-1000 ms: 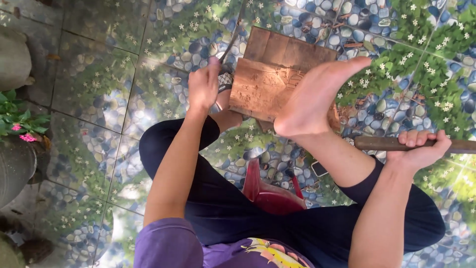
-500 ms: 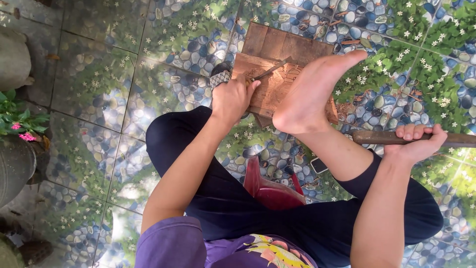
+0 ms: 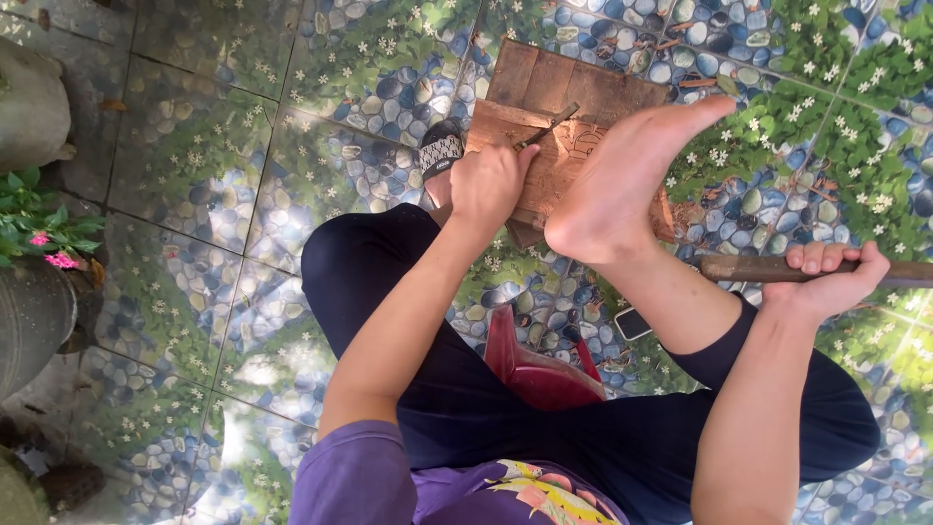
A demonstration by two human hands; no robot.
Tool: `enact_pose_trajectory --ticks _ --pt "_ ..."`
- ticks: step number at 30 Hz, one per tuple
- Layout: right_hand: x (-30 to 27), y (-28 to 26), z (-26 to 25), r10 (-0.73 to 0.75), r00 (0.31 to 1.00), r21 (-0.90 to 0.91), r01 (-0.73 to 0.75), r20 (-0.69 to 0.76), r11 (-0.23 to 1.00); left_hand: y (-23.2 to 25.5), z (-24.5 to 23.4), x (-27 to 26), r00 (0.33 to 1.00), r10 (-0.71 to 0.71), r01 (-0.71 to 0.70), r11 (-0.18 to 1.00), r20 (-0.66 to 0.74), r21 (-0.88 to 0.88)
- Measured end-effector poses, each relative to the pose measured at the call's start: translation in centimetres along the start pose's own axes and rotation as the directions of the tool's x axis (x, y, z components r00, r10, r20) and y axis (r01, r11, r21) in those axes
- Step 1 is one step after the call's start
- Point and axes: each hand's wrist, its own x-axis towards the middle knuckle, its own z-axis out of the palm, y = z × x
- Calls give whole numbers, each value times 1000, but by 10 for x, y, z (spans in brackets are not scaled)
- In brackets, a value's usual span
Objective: Carving a decorative design into a wooden block using a hammer and chisel while sitting on a stool.
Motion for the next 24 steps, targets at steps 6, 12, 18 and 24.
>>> enact_pose_trajectory --ticks 6,12,18,24 --pt "5 -1 -4 1 1000 7 -1 -4 1000 0 -7 -21 998 15 -17 1000 -62 -22" --pt "5 -1 -5 -1 1000 0 1 11 1000 -6 -6 -37 996 -14 20 998 -91 66" --pt "9 -1 -6 15 1000 38 -15 7 999 -27 -3 -49 991 -79 77 997 -104 -19" --pt "11 1 -8 6 1000 20 -6 18 1000 -19 -1 -39 989 -104 103 995 -104 -11"
